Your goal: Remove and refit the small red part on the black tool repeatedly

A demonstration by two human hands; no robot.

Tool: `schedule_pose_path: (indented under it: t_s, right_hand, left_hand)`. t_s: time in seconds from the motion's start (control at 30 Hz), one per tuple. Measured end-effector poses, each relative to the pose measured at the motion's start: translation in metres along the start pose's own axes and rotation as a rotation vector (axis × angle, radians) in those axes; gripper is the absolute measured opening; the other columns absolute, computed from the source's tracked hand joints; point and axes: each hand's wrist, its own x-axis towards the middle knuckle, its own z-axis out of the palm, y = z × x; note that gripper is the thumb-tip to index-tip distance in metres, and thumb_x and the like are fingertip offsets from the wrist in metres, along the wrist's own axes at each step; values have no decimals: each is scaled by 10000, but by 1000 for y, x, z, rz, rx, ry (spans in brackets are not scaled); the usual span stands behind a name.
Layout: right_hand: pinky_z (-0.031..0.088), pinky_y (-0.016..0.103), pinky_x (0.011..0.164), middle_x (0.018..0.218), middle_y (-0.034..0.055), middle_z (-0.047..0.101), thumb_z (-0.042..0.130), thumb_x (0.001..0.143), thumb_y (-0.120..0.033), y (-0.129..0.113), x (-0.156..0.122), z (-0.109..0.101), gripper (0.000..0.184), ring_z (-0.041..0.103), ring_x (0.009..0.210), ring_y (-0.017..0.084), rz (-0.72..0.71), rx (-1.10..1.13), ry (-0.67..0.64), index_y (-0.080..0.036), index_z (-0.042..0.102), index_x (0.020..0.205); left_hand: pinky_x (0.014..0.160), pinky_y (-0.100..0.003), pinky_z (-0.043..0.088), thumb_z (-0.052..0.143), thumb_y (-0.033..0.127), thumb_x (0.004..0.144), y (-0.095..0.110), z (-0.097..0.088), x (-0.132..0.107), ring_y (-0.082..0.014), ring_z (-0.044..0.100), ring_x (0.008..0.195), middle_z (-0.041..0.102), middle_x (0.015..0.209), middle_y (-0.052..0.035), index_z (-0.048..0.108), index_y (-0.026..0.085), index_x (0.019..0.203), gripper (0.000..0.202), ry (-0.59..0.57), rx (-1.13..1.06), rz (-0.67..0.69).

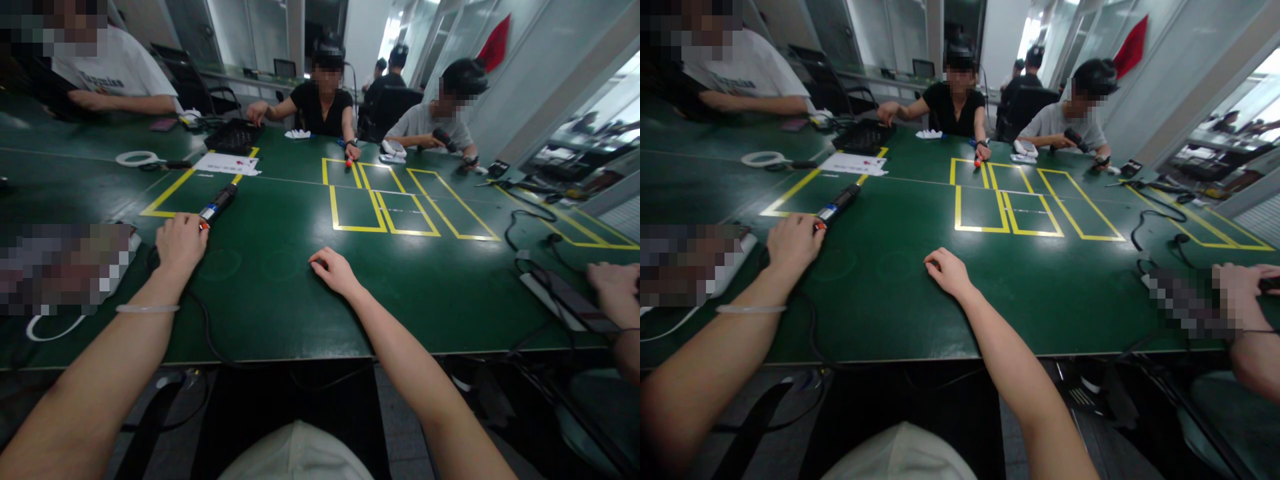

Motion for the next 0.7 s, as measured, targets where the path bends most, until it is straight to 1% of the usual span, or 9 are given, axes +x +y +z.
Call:
schedule_pose_path:
  t_s: [0.1,0.2,0.3,0.37,0.4,0.47,0.53,0.63,0.7]
  right_hand:
    - [437,254,756,930,18,613,566,930,-211,0,0,0,132,583,782,133,0,3,1,-201,690,973]
    - [428,254,741,917,20,608,573,927,-213,1,1,1,130,574,778,135,-2,-7,-8,-195,693,973]
    - [423,254,737,909,22,606,575,926,-216,0,1,1,131,571,782,136,-1,-8,-19,-192,694,975]
    - [423,254,733,912,22,607,575,926,-217,0,1,2,131,571,776,133,-1,3,-22,-194,694,974]
    - [423,254,728,912,22,607,576,924,-217,0,1,2,130,570,770,132,0,10,-20,-195,695,972]
    - [423,255,715,912,23,613,576,921,-219,0,1,3,130,565,755,129,0,31,-7,-196,695,966]
    - [430,260,717,919,28,630,574,917,-223,2,1,3,132,570,759,132,-4,80,18,-192,693,966]
    - [455,271,727,912,30,666,577,908,-254,6,2,5,152,590,766,140,21,259,50,-182,678,996]
    - [474,272,701,871,19,672,578,906,-296,9,4,7,193,595,723,136,71,435,34,-181,655,1041]
  left_hand:
    - [840,-349,381,375,381,1006,1,-3,-1,-286,505,1036,568,1233,-174,556,81,1227,414,2,5,-15]
    - [870,-341,377,377,362,1009,6,-6,-2,-278,515,1057,588,1212,-165,567,97,1222,389,42,-35,-18]
    - [879,-340,387,373,363,1014,17,-10,-3,-270,562,1020,633,1153,-151,573,107,1236,393,83,-152,16]
    - [868,-340,404,394,386,1007,30,-12,-4,-267,595,992,662,1127,-129,593,135,1232,392,69,-297,57]
    - [861,-337,415,415,398,998,39,-14,-5,-265,608,992,674,1121,-116,608,153,1223,384,44,-390,97]
    - [861,-330,436,457,414,977,60,-18,-10,-255,632,1002,697,1099,-92,635,181,1199,368,-47,-605,215]
    - [870,-327,456,470,447,969,86,-23,-18,-235,654,980,717,1031,-72,639,192,1210,389,-197,-833,353]
    - [806,-320,489,488,472,952,125,-30,-33,-208,667,858,704,905,-54,571,158,1307,481,-407,-1114,461]
    - [772,-312,493,500,463,948,144,-31,-43,-196,661,813,678,839,-35,510,144,1370,529,-499,-1200,507]
